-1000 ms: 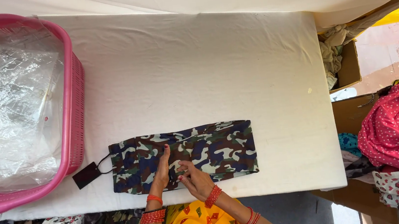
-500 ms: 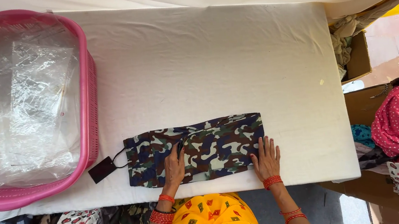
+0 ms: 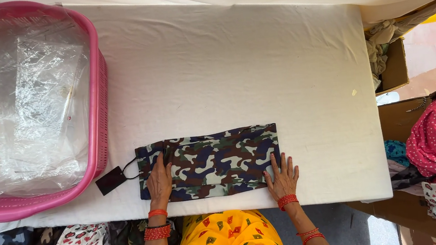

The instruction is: The person folds a pair of camouflage-patterned pants on a white table, smoothing the fabric and aligning the edges. They then place the folded pants into a clear plastic bag, seal it, and set it aside. The person repeats this process with a second pair of camouflage pants.

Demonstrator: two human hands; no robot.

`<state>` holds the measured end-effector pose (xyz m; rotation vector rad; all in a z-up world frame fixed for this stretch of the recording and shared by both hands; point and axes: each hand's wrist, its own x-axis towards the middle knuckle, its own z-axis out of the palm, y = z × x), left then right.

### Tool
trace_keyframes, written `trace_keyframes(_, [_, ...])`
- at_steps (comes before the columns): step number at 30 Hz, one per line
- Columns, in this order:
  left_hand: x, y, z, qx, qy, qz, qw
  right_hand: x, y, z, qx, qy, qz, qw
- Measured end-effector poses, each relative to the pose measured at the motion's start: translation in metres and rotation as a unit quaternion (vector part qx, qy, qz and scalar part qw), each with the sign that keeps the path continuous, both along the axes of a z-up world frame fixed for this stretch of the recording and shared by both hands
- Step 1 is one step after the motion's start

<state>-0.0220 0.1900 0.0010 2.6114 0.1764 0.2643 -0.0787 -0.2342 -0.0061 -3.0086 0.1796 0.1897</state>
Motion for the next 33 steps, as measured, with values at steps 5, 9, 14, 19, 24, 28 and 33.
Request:
trace_keyframes(5, [-0.008, -0.01, 0.034, -0.033, 0.14, 0.033, 0.989, 0.001, -0.001, 0.004, 0.005, 0.006, -0.006, 1.0])
trace_keyframes(9, [-0.009, -0.016, 0.06, -0.052, 0.208, 0.061, 0.975, 0.009, 0.004, 0.009, 0.097, -0.099, -0.044, 0.989])
trace_keyframes(14, [-0.015, -0.06, 0.035, 0.117, 0.024, 0.073, 0.99, 0.037, 0.01, 0.049, 0.094, 0.048, -0.188, 0.976])
trace_keyframes(19, [-0.007, -0.156, 0.016, -0.297, 0.157, 0.007, 0.942, 0.055, 0.002, 0.038, 0.165, 0.062, -0.245, 0.953])
trace_keyframes(24, [-0.002, -0.211, 0.022, -0.286, 0.156, -0.103, 0.94, 0.059, -0.003, 0.02, 0.273, 0.056, -0.281, 0.918])
trace_keyframes(28, [0.015, -0.221, 0.022, -0.298, 0.156, -0.098, 0.937, 0.055, -0.028, -0.017, 0.393, -0.009, -0.26, 0.882])
trace_keyframes(33, [0.03, -0.238, 0.018, -0.36, 0.164, -0.073, 0.916, 0.048, -0.04, -0.003, 0.477, -0.013, -0.22, 0.851])
